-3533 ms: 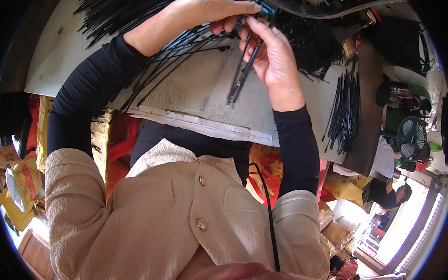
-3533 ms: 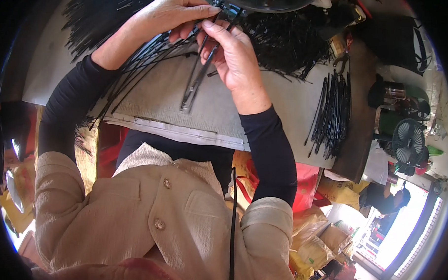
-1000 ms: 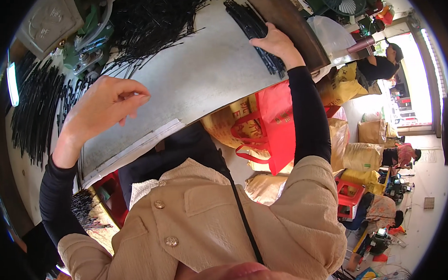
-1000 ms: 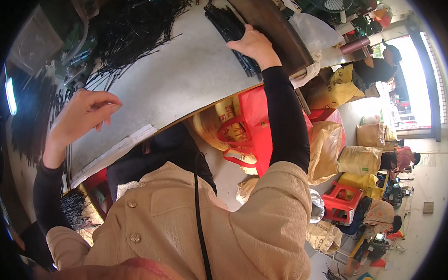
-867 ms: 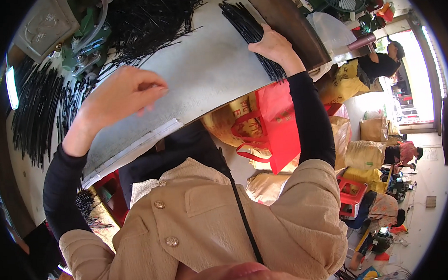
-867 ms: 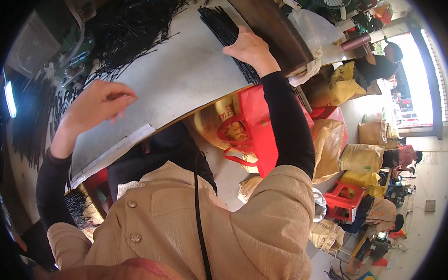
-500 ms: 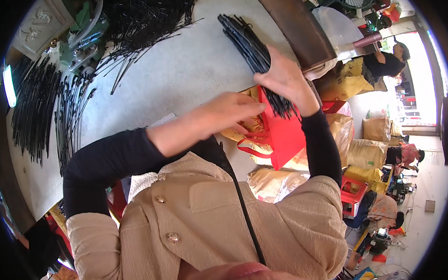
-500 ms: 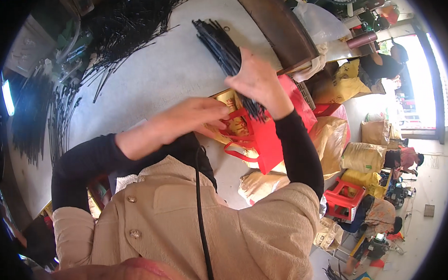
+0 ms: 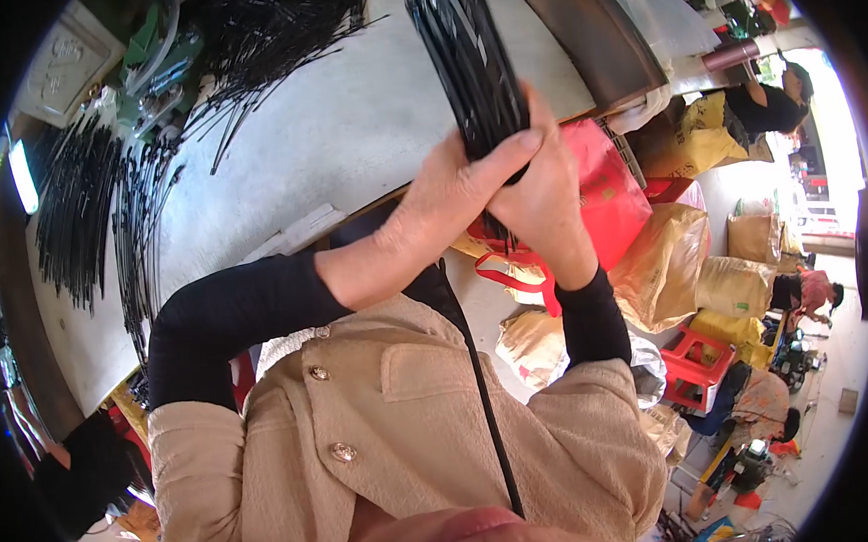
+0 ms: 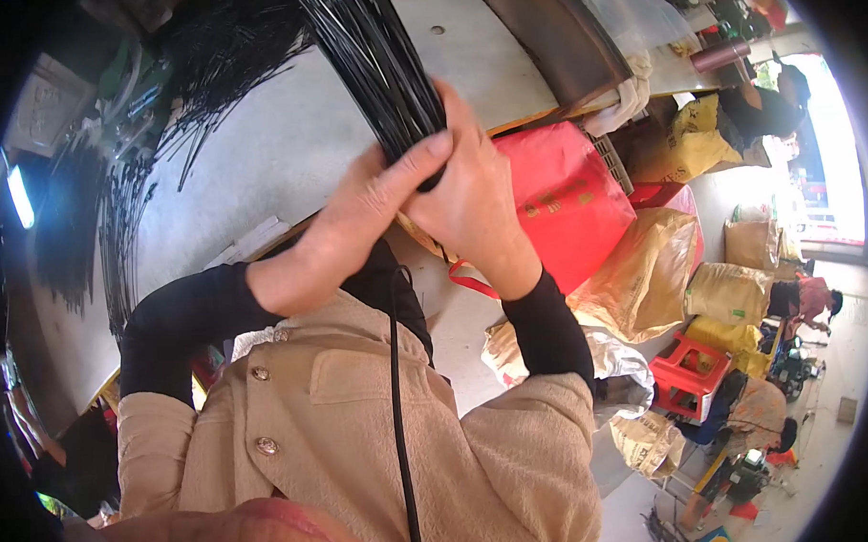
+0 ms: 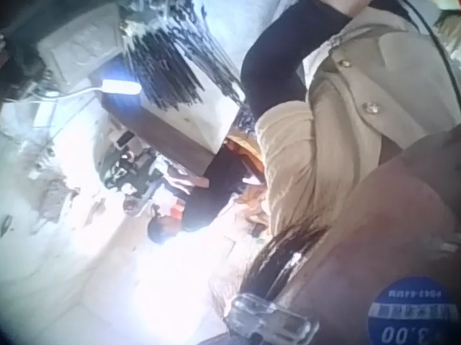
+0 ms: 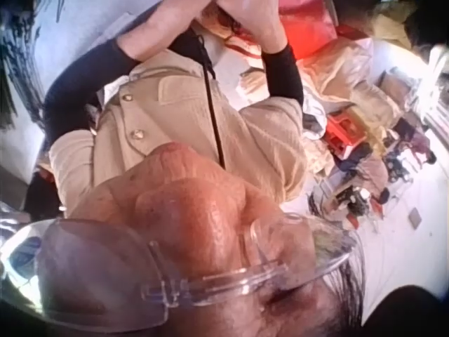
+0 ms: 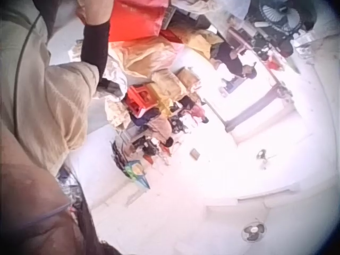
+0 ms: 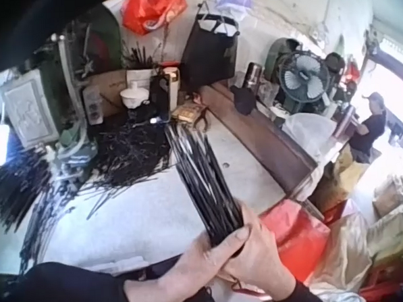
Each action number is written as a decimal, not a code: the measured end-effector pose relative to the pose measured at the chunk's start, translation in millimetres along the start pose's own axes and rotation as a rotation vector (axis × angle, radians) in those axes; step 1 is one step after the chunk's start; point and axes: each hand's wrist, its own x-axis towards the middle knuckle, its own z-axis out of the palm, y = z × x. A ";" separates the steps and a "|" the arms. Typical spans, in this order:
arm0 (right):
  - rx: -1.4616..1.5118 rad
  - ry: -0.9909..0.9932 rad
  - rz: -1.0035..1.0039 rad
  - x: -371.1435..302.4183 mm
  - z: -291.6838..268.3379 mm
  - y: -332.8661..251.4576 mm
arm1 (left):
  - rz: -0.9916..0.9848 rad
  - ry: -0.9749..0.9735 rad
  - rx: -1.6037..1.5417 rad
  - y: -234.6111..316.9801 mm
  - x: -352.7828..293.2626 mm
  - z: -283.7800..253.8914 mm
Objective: The person assembles black plastic strips by hand, then processes the assembled bundles through a machine.
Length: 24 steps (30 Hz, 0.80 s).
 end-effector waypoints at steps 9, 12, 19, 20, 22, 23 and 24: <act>0.351 0.367 -0.325 97.9 19.3 -19.8 | 0.689 0.164 0.415 70.5 60.0 -20.9; 0.399 0.311 -0.285 100.4 34.0 -7.7 | 0.571 0.281 0.575 58.2 71.9 -42.1; 0.510 0.189 -0.169 86.4 82.5 25.1 | 0.547 0.349 0.654 41.4 109.2 -69.7; 0.530 0.191 -0.167 85.5 83.9 26.3 | 0.551 0.352 0.652 41.8 108.3 -69.0; 0.569 0.197 -0.158 84.4 85.2 28.2 | 0.587 0.359 0.648 40.8 106.7 -64.9; 0.589 0.201 -0.152 84.4 85.1 29.1 | 0.588 0.360 0.646 40.0 105.4 -62.5; 0.608 0.205 -0.146 84.6 84.5 29.9 | 0.620 0.370 0.628 39.6 104.0 -59.6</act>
